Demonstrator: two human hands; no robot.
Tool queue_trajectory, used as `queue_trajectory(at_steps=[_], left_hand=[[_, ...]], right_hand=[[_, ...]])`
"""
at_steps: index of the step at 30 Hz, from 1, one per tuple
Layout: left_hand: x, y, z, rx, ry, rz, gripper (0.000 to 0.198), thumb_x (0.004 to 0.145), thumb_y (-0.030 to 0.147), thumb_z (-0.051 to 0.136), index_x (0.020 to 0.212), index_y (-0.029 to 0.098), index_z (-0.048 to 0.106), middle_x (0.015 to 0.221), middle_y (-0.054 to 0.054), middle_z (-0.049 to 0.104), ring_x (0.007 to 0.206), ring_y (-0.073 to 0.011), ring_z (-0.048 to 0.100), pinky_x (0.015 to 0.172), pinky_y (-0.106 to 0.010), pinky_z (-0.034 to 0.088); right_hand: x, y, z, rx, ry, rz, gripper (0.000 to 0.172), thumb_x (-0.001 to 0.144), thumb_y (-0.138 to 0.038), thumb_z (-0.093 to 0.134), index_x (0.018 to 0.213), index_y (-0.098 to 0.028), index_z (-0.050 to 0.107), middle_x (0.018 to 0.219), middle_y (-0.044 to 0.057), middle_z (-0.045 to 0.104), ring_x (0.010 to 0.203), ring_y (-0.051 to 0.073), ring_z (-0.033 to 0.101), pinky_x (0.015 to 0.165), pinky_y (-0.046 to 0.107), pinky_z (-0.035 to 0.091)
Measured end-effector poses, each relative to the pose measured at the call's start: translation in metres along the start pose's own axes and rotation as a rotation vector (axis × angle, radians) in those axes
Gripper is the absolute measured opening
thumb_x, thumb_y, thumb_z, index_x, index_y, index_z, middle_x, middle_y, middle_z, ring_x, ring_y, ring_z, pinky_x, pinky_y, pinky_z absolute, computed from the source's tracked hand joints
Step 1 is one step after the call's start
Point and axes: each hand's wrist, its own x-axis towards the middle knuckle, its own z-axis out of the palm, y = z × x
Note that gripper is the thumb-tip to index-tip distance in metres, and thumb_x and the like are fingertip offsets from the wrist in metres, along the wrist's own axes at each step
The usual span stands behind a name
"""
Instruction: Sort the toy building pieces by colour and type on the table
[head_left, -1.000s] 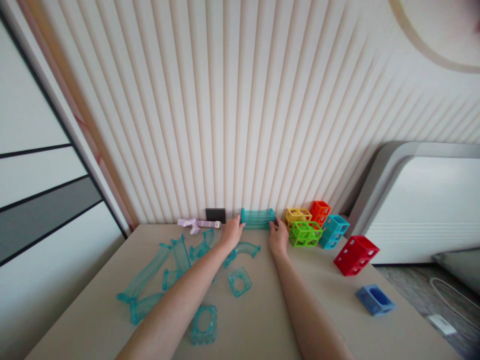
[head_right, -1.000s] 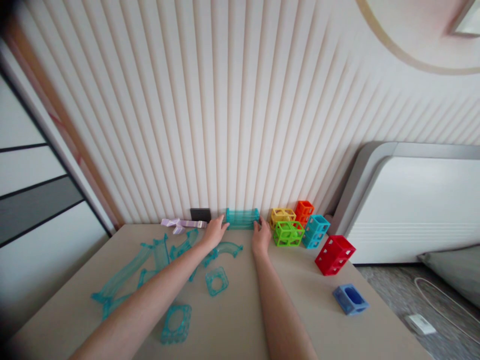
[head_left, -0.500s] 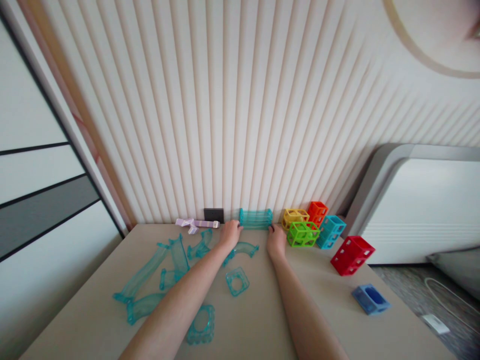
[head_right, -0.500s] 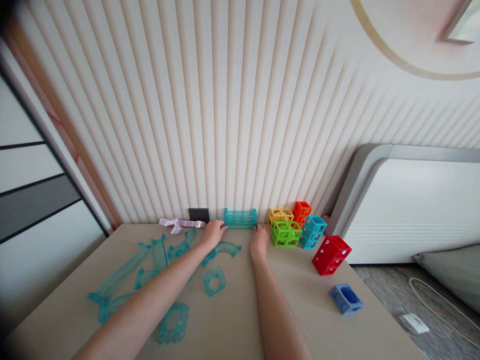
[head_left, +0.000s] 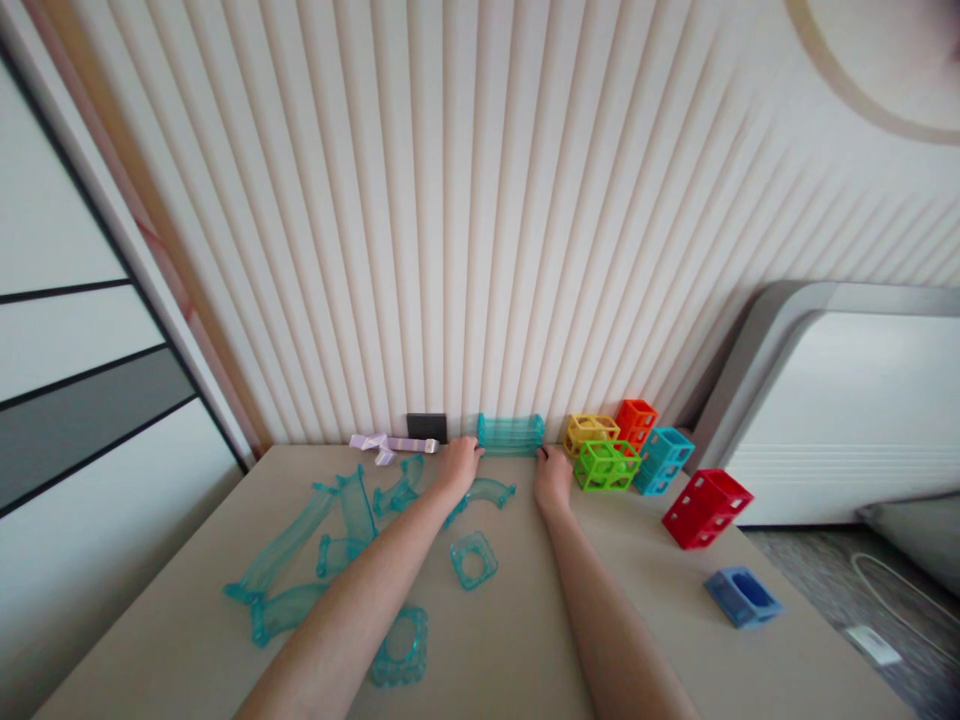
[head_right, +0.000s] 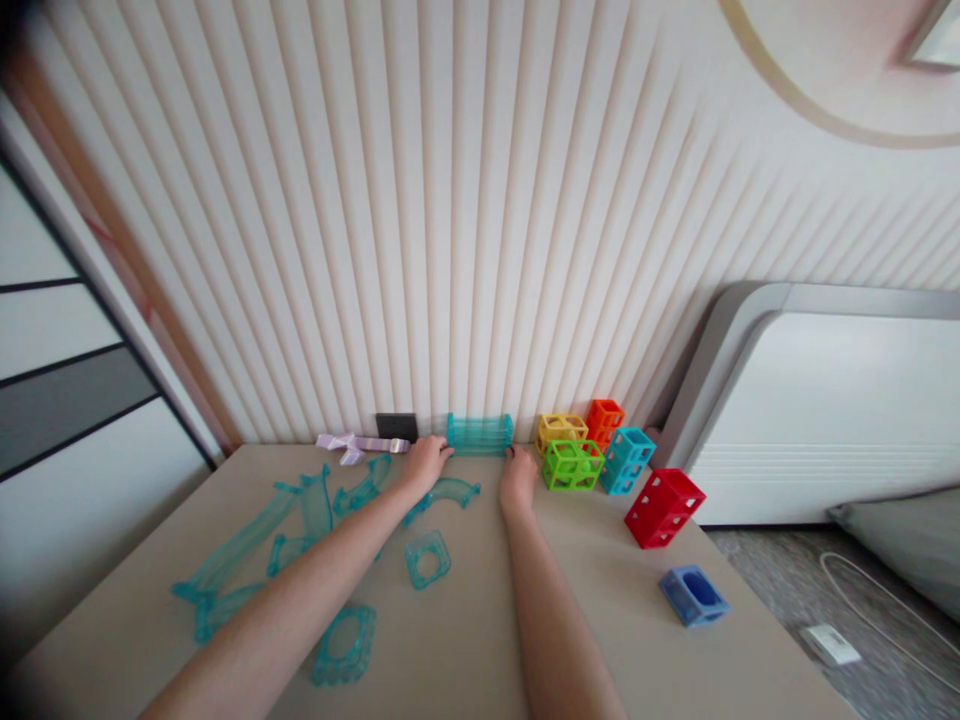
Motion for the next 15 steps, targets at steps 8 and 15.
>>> queue_trajectory(at_steps=[8,15], left_hand=[[0.0003,-0.0008,0.001,0.05,0.003,0.02,0.022,0.097,0.034,0.057,0.097,0.019,0.072,0.104,-0.013,0.075,0.102,-0.0247,0.07,0.081,-0.03,0.049],[-0.0042,0.0005,-0.0046,0.084,0.041,0.041,0.024,0.097,0.036,0.055,0.105,0.017,0.068,0.103,-0.014,0.075,0.102,-0.0273,0.07,0.081,-0.033,0.051]], right_hand=[[-0.0012,-0.0028,-0.0016,-0.014,-0.008,0.002,0.03,0.092,-0.015,0.048,0.107,-0.011,0.074,0.101,0.017,0.075,0.093,0.026,0.067,0.078,0.028,0.042],[-0.0022,-0.0037,-0.0015,0.042,0.051,-0.021,0.041,0.093,-0.021,0.047,0.129,-0.009,0.063,0.11,0.017,0.071,0.103,0.027,0.065,0.087,0.029,0.043]])
